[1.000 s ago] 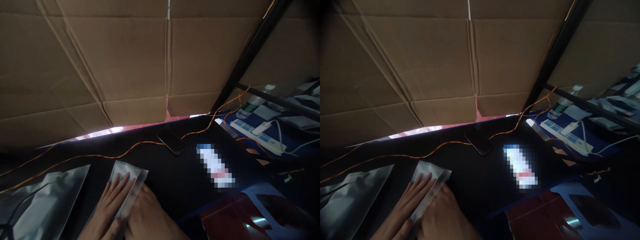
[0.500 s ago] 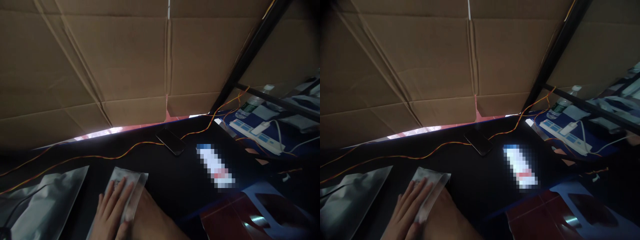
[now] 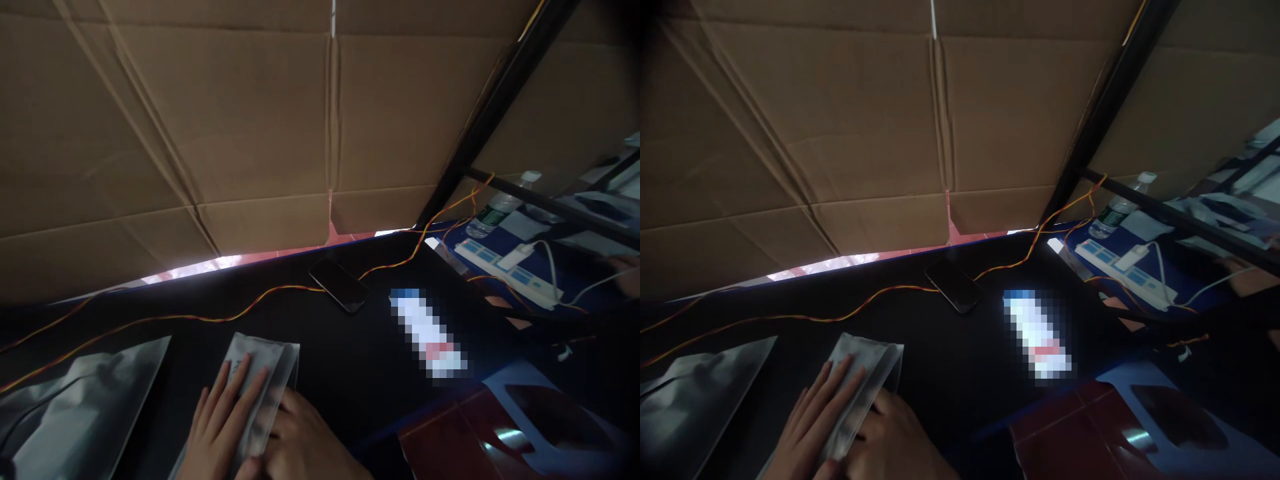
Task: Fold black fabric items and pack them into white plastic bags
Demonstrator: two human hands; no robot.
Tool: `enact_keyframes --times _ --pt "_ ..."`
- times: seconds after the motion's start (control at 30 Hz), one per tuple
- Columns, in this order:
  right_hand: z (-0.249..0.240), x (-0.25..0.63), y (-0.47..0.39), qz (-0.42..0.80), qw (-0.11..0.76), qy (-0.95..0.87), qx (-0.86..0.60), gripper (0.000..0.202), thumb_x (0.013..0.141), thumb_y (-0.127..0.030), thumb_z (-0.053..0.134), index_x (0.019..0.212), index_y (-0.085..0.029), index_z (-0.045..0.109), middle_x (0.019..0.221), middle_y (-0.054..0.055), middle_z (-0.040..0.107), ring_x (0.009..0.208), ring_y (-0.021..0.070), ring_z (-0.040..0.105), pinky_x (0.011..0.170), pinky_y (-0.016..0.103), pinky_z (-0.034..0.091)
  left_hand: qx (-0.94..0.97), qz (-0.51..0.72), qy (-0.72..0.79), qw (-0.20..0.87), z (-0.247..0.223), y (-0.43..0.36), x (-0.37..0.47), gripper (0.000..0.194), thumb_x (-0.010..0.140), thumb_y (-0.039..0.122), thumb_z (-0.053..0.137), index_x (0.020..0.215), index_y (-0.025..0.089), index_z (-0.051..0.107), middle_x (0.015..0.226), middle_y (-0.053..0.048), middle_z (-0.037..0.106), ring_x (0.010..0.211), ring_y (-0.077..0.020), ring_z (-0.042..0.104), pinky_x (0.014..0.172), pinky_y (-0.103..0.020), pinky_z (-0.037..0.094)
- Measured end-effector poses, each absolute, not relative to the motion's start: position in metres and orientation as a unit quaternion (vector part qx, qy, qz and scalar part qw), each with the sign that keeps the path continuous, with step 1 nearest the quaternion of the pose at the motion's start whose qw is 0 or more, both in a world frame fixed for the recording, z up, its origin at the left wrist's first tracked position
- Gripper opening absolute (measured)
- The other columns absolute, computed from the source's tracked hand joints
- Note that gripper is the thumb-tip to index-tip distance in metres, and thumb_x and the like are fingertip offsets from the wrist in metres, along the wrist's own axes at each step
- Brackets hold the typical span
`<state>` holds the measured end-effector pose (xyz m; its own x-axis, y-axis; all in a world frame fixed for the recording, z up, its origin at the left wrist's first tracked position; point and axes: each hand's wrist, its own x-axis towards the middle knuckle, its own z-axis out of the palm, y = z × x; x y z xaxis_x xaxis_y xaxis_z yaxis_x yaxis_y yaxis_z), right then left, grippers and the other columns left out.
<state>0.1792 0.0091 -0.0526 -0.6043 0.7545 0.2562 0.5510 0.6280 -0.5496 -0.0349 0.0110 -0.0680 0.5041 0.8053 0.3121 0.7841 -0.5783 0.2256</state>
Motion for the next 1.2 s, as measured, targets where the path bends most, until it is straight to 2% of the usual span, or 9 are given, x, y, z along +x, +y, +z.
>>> enact_keyframes --times 0.1,0.2,0.27,0.4,0.5,0.63,0.87,1.07,1.2 --pt "-0.048 0.170 0.014 0.232 0.252 -0.851 -0.398 0.026 0.116 -0.029 0.056 0.123 -0.022 0.079 0.141 0.000 0.077 0.144 0.0184 0.060 0.124 0.025 0.046 0.863 0.197 0.466 0.010 -0.078 0.011 -0.042 0.079 0.105 0.051 0.052 0.178 0.036 0.023 0.180 -0.010 0.038 0.162 -0.0473 0.039 0.108 -0.077 0.055" --pt "-0.035 0.184 0.014 0.271 0.268 -0.854 -0.355 0.026 0.115 -0.029 0.058 0.129 -0.018 0.076 0.148 0.001 0.073 0.149 0.0171 0.056 0.128 0.024 0.041 0.847 0.192 0.495 -0.002 -0.086 0.010 -0.047 0.079 0.105 0.047 0.053 0.178 0.039 0.022 0.179 -0.008 0.039 0.163 -0.0460 0.039 0.111 -0.078 0.052" --pt "-0.030 0.198 0.011 0.294 0.292 -0.841 -0.347 0.025 0.113 -0.024 0.060 0.133 -0.021 0.075 0.150 0.000 0.071 0.149 0.0158 0.056 0.129 0.024 0.039 0.844 0.195 0.499 -0.015 -0.088 0.010 -0.046 0.077 0.105 0.047 0.052 0.177 0.039 0.024 0.179 -0.007 0.039 0.163 -0.0458 0.039 0.113 -0.079 0.050" --pt "-0.038 0.211 0.004 0.279 0.300 -0.785 -0.463 0.022 0.108 -0.029 0.070 0.129 -0.029 0.077 0.131 0.000 0.076 0.124 0.0208 0.066 0.110 0.033 0.056 0.850 0.204 0.485 -0.030 -0.079 0.010 -0.037 0.072 0.108 0.047 0.047 0.177 0.038 0.027 0.179 -0.008 0.040 0.164 -0.0459 0.037 0.114 -0.078 0.050" --pt "-0.048 0.201 0.004 0.272 0.267 -0.800 -0.463 0.015 0.103 -0.033 0.077 0.116 -0.028 0.079 0.115 -0.001 0.080 0.110 0.0228 0.068 0.098 0.037 0.058 0.853 0.200 0.482 -0.004 -0.067 0.009 -0.026 0.069 0.110 0.044 0.042 0.177 0.037 0.025 0.179 -0.007 0.040 0.164 -0.0439 0.037 0.114 -0.075 0.052" --pt "-0.050 0.187 0.008 0.276 0.263 -0.820 -0.427 0.006 0.102 -0.028 0.076 0.106 -0.024 0.080 0.112 -0.001 0.083 0.107 0.0216 0.070 0.095 0.033 0.056 0.844 0.205 0.496 0.012 -0.061 0.009 -0.017 0.066 0.113 0.038 0.037 0.177 0.040 0.022 0.181 -0.005 0.037 0.166 -0.0387 0.036 0.120 -0.072 0.048" --pt "-0.043 0.214 0.001 0.272 0.283 -0.800 -0.454 0.020 0.103 -0.013 0.072 0.118 -0.025 0.079 0.114 -0.003 0.082 0.106 0.0174 0.069 0.098 0.029 0.052 0.812 0.245 0.530 0.009 -0.065 0.009 -0.024 0.065 0.113 0.031 0.038 0.176 0.037 0.026 0.182 -0.007 0.035 0.170 -0.0358 0.027 0.130 -0.074 0.031" --pt "-0.045 0.217 -0.001 0.241 0.228 -0.852 -0.404 0.001 0.103 -0.029 0.079 0.102 -0.028 0.079 0.105 -0.007 0.083 0.104 0.0197 0.066 0.087 0.031 0.051 0.812 0.228 0.537 -0.016 -0.069 0.014 -0.015 0.067 0.112 0.032 0.043 0.176 0.040 0.026 0.179 -0.008 0.042 0.167 -0.0419 0.032 0.121 -0.083 0.037" --pt "-0.044 0.223 -0.001 0.237 0.223 -0.862 -0.389 0.016 0.103 -0.040 0.079 0.116 -0.029 0.078 0.115 -0.007 0.083 0.106 0.0180 0.067 0.092 0.031 0.052 0.806 0.261 0.530 -0.029 -0.065 0.013 -0.021 0.066 0.110 0.031 0.049 0.174 0.038 0.033 0.175 -0.010 0.048 0.165 -0.0439 0.036 0.122 -0.084 0.035"
